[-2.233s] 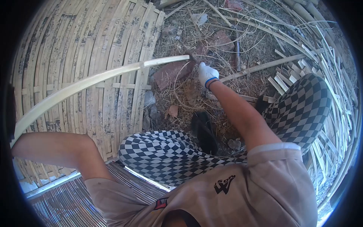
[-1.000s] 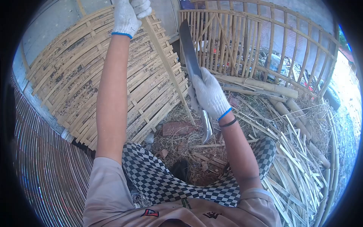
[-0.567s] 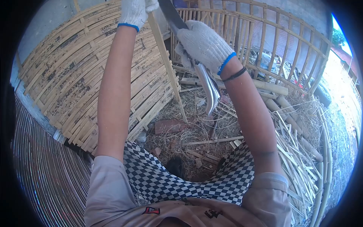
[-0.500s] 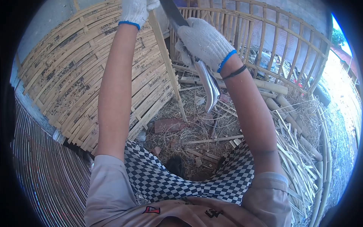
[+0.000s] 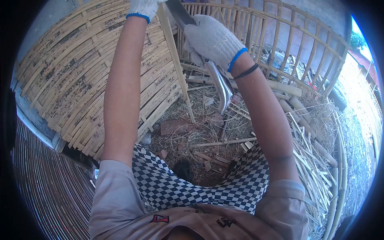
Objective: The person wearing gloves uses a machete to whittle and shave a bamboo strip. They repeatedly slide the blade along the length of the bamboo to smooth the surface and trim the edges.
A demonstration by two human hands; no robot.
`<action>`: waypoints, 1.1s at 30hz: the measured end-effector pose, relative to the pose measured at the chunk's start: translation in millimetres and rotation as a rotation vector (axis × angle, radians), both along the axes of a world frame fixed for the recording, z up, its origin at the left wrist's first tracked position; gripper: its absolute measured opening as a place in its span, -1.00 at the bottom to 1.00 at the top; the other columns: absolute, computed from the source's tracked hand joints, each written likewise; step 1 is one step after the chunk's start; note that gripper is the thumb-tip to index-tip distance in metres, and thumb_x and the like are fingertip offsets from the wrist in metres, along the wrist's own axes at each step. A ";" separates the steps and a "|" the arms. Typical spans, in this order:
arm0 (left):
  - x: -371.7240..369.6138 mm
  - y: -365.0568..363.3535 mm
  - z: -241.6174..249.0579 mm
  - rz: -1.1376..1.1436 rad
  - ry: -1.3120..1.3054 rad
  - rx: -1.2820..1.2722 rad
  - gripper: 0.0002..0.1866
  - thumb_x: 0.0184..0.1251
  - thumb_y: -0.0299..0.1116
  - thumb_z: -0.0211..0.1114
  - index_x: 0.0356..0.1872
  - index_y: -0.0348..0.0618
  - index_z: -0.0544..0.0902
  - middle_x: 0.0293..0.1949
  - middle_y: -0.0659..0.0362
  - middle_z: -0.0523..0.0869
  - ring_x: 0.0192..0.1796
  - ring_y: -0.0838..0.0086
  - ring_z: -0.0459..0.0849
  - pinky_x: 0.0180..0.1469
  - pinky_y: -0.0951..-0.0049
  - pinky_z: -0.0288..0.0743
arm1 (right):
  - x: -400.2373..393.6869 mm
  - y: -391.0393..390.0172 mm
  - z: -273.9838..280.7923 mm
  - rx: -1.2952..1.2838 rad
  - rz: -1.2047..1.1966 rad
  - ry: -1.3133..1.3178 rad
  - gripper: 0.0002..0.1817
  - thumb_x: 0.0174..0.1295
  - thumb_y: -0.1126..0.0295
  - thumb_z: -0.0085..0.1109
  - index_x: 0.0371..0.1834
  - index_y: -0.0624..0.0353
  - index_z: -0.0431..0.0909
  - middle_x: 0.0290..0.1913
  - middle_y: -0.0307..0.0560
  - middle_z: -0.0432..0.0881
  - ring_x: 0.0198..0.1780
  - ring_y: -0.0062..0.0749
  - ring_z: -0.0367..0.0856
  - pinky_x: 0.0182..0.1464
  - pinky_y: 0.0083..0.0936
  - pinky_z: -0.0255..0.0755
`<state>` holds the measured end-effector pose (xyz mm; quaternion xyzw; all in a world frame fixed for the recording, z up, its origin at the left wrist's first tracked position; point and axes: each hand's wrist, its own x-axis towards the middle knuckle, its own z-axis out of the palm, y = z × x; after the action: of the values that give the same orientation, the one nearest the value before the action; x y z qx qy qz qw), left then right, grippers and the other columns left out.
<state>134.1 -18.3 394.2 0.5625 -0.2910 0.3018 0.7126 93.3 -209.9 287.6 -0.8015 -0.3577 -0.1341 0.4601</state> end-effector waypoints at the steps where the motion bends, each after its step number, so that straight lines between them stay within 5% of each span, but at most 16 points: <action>1: -2.6 -1.5 0.2 0.026 -0.011 -0.005 -0.47 0.62 0.30 0.02 -0.48 0.18 0.40 -0.73 0.46 0.21 -0.76 0.64 0.17 -0.73 0.53 -0.02 | -0.6 0.1 0.2 0.055 0.008 0.001 -0.70 0.51 0.20 0.02 -0.07 0.24 0.56 -0.47 -0.24 0.63 -0.54 -0.60 0.60 -0.49 -0.57 0.50; 5: -8.2 -5.7 -2.3 0.133 -0.048 -0.026 -0.45 0.62 0.30 0.01 -0.50 0.17 0.40 -0.73 0.45 0.23 -0.76 0.63 0.19 -0.73 0.53 -0.02 | 11.4 7.0 -12.4 0.004 0.057 -0.211 -0.68 0.51 0.21 0.01 0.00 0.26 0.57 -0.46 -0.23 0.64 -0.54 -0.60 0.61 -0.48 -0.57 0.50; 7: -10.5 -5.6 -1.1 0.134 -0.048 -0.026 -0.44 0.63 0.29 0.01 -0.51 0.15 0.41 -0.73 0.44 0.25 -0.76 0.63 0.20 -0.73 0.53 -0.01 | 9.7 6.8 -10.5 -0.114 -0.005 -0.112 -0.67 0.52 0.21 -0.01 0.03 0.26 0.56 -0.45 -0.22 0.65 -0.52 -0.59 0.62 -0.46 -0.55 0.51; 10: -12.0 2.6 -0.4 0.104 -0.024 -0.034 -0.44 0.64 0.28 0.01 -0.50 0.13 0.43 -0.73 0.42 0.28 -0.76 0.62 0.22 -0.73 0.53 0.01 | 9.0 8.0 -11.4 0.121 0.056 0.034 -0.67 0.52 0.20 -0.01 0.02 0.27 0.56 -0.45 -0.21 0.65 -0.53 -0.59 0.61 -0.47 -0.55 0.51; 16: -10.1 6.0 -1.9 0.141 -0.043 -0.054 -0.47 0.62 0.25 0.07 -0.47 0.11 0.44 -0.72 0.42 0.28 -0.76 0.61 0.24 -0.73 0.52 0.03 | 6.0 9.3 -6.5 -0.136 -0.001 -0.062 -0.66 0.52 0.19 0.01 -0.03 0.29 0.58 -0.47 -0.22 0.64 -0.57 -0.60 0.59 -0.50 -0.59 0.48; 19: -4.8 9.6 -3.2 0.123 -0.066 -0.045 -0.47 0.62 0.25 0.08 -0.47 0.11 0.45 -0.72 0.42 0.29 -0.76 0.61 0.25 -0.73 0.52 0.04 | 3.7 11.2 -9.0 0.093 0.016 0.067 -0.65 0.51 0.17 0.01 -0.05 0.27 0.61 -0.44 -0.24 0.66 -0.48 -0.57 0.62 -0.39 -0.52 0.52; 22: -8.1 -1.6 -2.6 0.206 -0.046 -0.110 -0.48 0.62 0.25 0.08 -0.46 0.10 0.46 -0.72 0.41 0.31 -0.76 0.60 0.26 -0.74 0.51 0.04 | 5.5 16.8 -11.1 -0.174 -0.080 -0.210 -0.64 0.51 0.16 0.02 -0.09 0.27 0.63 -0.44 -0.23 0.67 -0.45 -0.56 0.63 -0.33 -0.49 0.53; 28: -8.1 6.4 -3.2 0.154 -0.061 -0.074 -0.50 0.62 0.21 0.11 -0.44 0.08 0.48 -0.72 0.39 0.34 -0.75 0.58 0.28 -0.73 0.50 0.07 | 2.4 23.1 -13.4 0.127 -0.016 0.026 -0.64 0.52 0.16 0.02 -0.09 0.28 0.61 -0.45 -0.19 0.67 -0.50 -0.55 0.63 -0.39 -0.49 0.53; 31: -6.8 6.8 -2.0 0.179 -0.031 -0.116 -0.51 0.62 0.20 0.11 -0.44 0.08 0.48 -0.72 0.40 0.34 -0.75 0.58 0.29 -0.73 0.50 0.06 | 1.2 21.1 -6.0 -0.165 -0.049 -0.045 -0.65 0.53 0.16 0.00 -0.05 0.27 0.59 -0.47 -0.20 0.66 -0.51 -0.54 0.64 -0.41 -0.48 0.54; 33: -6.3 10.9 -0.6 0.184 -0.051 -0.088 -0.50 0.63 0.21 0.09 -0.44 0.08 0.48 -0.72 0.40 0.33 -0.75 0.59 0.27 -0.73 0.50 0.05 | -5.0 19.9 -5.0 -0.047 -0.037 -0.016 -0.65 0.53 0.17 0.00 -0.03 0.27 0.58 -0.47 -0.20 0.66 -0.51 -0.54 0.64 -0.41 -0.48 0.54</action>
<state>127.8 -7.4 393.6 0.5474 -0.2426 0.3923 0.6983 88.3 -190.0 282.6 -0.8174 -0.3497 -0.1405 0.4358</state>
